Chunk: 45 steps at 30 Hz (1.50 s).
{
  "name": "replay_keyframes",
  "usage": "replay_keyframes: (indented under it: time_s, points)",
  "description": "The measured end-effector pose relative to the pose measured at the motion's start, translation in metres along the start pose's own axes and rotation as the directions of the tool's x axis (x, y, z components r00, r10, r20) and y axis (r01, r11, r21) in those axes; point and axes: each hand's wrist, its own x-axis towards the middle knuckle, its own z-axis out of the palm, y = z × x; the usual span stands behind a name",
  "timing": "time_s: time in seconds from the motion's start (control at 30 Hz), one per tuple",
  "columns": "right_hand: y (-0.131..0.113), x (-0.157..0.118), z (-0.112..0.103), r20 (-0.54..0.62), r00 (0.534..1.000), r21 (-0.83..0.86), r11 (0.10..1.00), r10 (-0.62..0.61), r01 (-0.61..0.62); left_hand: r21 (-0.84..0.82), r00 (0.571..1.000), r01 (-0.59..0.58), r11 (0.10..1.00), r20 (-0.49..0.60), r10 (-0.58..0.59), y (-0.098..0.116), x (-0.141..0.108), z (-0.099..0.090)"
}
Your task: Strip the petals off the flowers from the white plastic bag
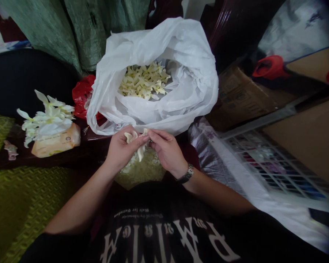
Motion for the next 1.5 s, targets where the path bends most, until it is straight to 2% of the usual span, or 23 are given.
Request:
replay_keyframes:
  time_s: [0.17,0.27,0.33,0.43,0.57,0.67,0.73,0.83,0.93,1.0,1.07,1.13,1.2,1.27,1.33,1.5]
  points:
    - [-0.002,0.001,-0.001,0.045,0.997,0.084,0.994,0.064,-0.068,-0.104,0.997,0.067,0.992,-0.015,-0.069,-0.002,-0.002,0.005]
    - [-0.003,0.001,-0.001,0.054,0.998,0.044,0.998,0.039,-0.041,-0.121,0.996,0.086,0.989,-0.008,-0.087,-0.004,-0.002,0.005]
    - [-0.003,0.002,-0.002,0.019,0.999,0.002,0.999,-0.032,0.032,-0.142,0.993,0.105,0.984,-0.035,-0.111,-0.007,-0.002,0.004]
    - [-0.005,0.005,-0.006,-0.088,0.982,-0.027,0.986,-0.167,0.165,-0.186,0.981,0.115,0.976,-0.135,-0.141,-0.013,-0.001,0.001]
    - [-0.011,0.012,-0.024,-0.212,0.924,-0.087,0.948,-0.319,0.307,-0.281,0.95,0.121,0.952,-0.244,-0.193,-0.02,0.003,-0.005]
    - [-0.017,0.017,-0.044,-0.234,0.864,-0.162,0.895,-0.445,0.417,-0.348,0.934,0.113,0.931,-0.283,-0.219,-0.022,0.007,-0.011]
    - [-0.022,0.017,-0.055,-0.186,0.871,-0.253,0.879,-0.454,0.404,-0.378,0.941,0.124,0.918,-0.248,-0.23,-0.022,0.008,-0.014]
    - [-0.029,0.01,-0.06,-0.031,0.934,-0.48,0.825,-0.356,0.299,-0.391,0.958,0.203,0.898,-0.11,-0.264,-0.019,0.007,-0.017]
    - [-0.036,-0.002,-0.048,0.105,0.918,-0.628,0.691,-0.381,0.359,-0.321,0.965,0.256,0.912,0.035,-0.259,-0.012,0.004,-0.015]
    - [-0.038,-0.008,-0.035,0.173,0.915,-0.596,0.7,-0.365,0.392,-0.214,0.974,0.222,0.951,0.092,-0.207,-0.006,0.002,-0.011]
    - [-0.036,-0.01,-0.023,0.209,0.933,-0.508,0.782,-0.294,0.36,-0.077,0.988,0.121,0.99,0.106,-0.113,0.0,0.001,-0.005]
    - [-0.03,-0.009,-0.015,0.192,0.945,-0.429,0.843,-0.265,0.323,0.044,0.995,-0.002,0.999,0.096,-0.002,0.004,0.001,-0.001]
    - [-0.022,-0.007,-0.012,0.144,0.955,-0.365,0.883,-0.259,0.295,0.116,0.994,-0.077,0.99,0.085,0.068,0.006,0.0,0.001]
    - [-0.015,-0.004,-0.013,0.101,0.964,-0.316,0.911,-0.245,0.265,0.13,0.995,-0.062,0.99,0.082,0.051,0.006,0.0,0.001]
    - [-0.012,-0.002,-0.016,0.056,0.965,-0.276,0.925,-0.255,0.26,0.096,0.998,0.008,0.995,0.058,-0.014,0.004,-0.001,-0.001]
    - [-0.022,0.003,-0.03,-0.09,0.921,-0.125,0.921,-0.38,0.368,-0.096,0.983,0.152,0.984,-0.093,-0.161,-0.008,-0.002,-0.012]
